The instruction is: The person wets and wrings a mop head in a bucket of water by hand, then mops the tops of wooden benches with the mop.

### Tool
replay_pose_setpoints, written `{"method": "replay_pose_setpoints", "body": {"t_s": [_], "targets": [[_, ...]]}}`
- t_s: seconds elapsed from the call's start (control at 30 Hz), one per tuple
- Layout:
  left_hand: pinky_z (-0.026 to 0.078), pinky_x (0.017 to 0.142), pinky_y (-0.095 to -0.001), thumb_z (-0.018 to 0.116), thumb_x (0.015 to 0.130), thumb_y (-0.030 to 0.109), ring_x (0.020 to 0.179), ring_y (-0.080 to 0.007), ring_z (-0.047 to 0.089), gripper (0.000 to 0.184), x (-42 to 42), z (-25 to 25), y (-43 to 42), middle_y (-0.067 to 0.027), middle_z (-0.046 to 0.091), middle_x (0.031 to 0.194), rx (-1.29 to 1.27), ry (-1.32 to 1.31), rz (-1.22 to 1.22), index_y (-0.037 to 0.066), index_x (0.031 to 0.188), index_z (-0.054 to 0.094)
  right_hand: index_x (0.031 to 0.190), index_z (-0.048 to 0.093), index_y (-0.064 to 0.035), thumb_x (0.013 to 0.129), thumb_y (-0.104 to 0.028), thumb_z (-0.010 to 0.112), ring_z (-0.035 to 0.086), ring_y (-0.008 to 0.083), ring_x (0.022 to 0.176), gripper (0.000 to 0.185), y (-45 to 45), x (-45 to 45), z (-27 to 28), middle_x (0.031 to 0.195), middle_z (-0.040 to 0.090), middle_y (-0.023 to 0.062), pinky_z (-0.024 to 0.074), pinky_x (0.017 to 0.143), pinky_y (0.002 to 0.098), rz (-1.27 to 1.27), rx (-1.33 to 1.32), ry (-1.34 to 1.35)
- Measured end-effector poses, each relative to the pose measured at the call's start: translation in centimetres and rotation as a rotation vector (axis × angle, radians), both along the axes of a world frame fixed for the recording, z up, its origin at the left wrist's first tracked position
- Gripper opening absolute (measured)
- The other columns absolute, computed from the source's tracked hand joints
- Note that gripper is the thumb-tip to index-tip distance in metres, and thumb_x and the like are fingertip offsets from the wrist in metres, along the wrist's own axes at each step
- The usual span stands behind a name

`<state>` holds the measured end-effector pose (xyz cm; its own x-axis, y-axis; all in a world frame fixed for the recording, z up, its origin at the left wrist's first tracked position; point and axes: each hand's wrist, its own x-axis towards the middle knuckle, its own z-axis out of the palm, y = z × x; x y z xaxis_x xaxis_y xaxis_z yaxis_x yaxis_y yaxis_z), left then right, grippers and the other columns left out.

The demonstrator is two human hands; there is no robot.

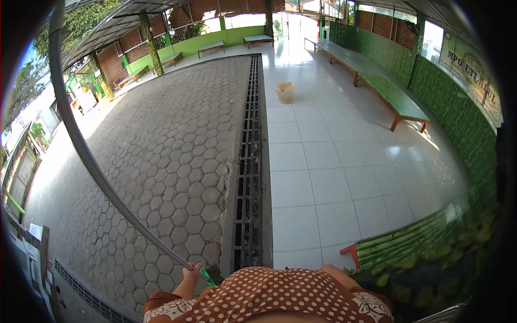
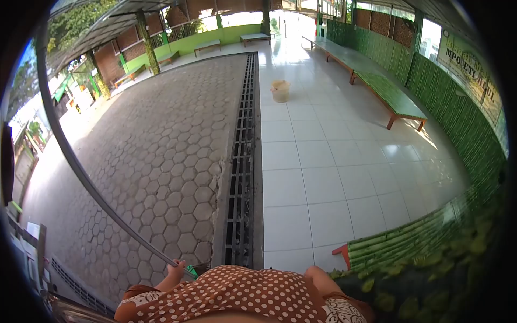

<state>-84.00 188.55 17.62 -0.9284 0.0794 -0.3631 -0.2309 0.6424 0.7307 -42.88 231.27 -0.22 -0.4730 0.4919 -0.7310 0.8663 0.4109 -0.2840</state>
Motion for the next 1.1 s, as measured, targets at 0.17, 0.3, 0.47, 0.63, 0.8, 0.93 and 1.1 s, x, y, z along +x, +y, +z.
{"method": "replay_pose_setpoints", "body": {"t_s": [0.17,0.3,0.47,0.63,0.8,0.93,1.1], "targets": [[0.036,0.052,-0.0319,0.062,0.077,0.019,0.057,-0.0117,0.040,0.026,-3.7,0.1,10.2,-0.0036,0.046,0.059,0.064,0.109,-0.184,0.001,0.065,0.048,0.086,0.060,-0.0036,0.082,-0.023,0.054,0.058,0.0154,0.062,0.021,15.3,-14.9,13.1,0.077,0.062,0.0078,0.0476,0.063,0.0292,-0.532,-0.274,0.571],[0.036,0.050,-0.0310,0.061,0.079,0.021,0.055,-0.0130,0.041,0.028,-9.0,1.3,21.6,-0.0050,0.047,0.060,-0.007,0.115,-0.269,0.003,0.064,0.047,0.087,0.060,-0.0033,0.081,-0.022,0.055,0.058,0.0149,0.061,0.020,25.6,-16.4,12.8,0.074,0.062,0.0064,0.0473,0.057,0.0290,-0.519,-0.151,0.609],[0.040,0.058,-0.0335,0.061,0.082,0.024,0.062,-0.0150,0.045,0.026,-18.5,-6.8,38.5,-0.0059,0.050,0.065,0.274,-0.119,-0.089,0.002,0.073,0.049,0.095,0.063,-0.0027,0.079,-0.024,0.057,0.061,0.0223,0.077,0.028,29.8,-7.6,17.8,0.086,0.064,0.0129,0.0488,0.068,0.0354,-0.629,0.014,-0.056],[0.041,0.067,-0.0311,0.064,0.081,0.028,0.071,-0.0159,0.048,0.032,-28.3,-5.8,57.9,-0.0071,0.053,0.078,0.249,0.235,0.218,0.000,0.089,0.050,0.098,0.062,-0.0031,0.080,-0.027,0.055,0.061,0.0252,0.086,0.031,34.9,-4.5,13.6,0.092,0.063,0.0153,0.0478,0.074,0.0379,-0.926,-0.019,-0.215],[0.039,0.065,-0.0305,0.062,0.083,0.024,0.070,-0.0136,0.045,0.029,-35.6,1.4,73.8,-0.0032,0.049,0.078,0.415,0.101,0.414,-0.001,0.090,0.049,0.103,0.060,-0.0033,0.082,-0.030,0.052,0.059,0.0255,0.089,0.034,47.6,-11.0,9.1,0.096,0.062,0.0151,0.0467,0.077,0.0383,-0.818,-0.100,-0.269],[0.033,0.061,-0.0278,0.063,0.082,0.023,0.066,-0.0097,0.037,0.026,-43.4,5.5,83.5,0.0019,0.039,0.069,0.817,0.169,0.457,0.008,0.075,0.043,0.106,0.058,-0.0034,0.083,-0.032,0.050,0.058,0.0257,0.092,0.037,65.1,-18.7,7.6,0.098,0.061,0.0150,0.0457,0.080,0.0386,-0.625,0.068,-0.261],[0.027,0.065,-0.0239,0.064,0.082,0.021,0.066,-0.0083,0.033,0.032,-53.3,10.9,96.1,0.0032,0.034,0.066,1.188,0.190,0.305,0.015,0.066,0.037,0.098,0.056,-0.0037,0.082,-0.020,0.052,0.055,0.0161,0.064,0.023,93.9,-41.5,8.5,0.074,0.060,0.0061,0.0454,0.057,0.0301,-0.610,0.444,0.536]]}}
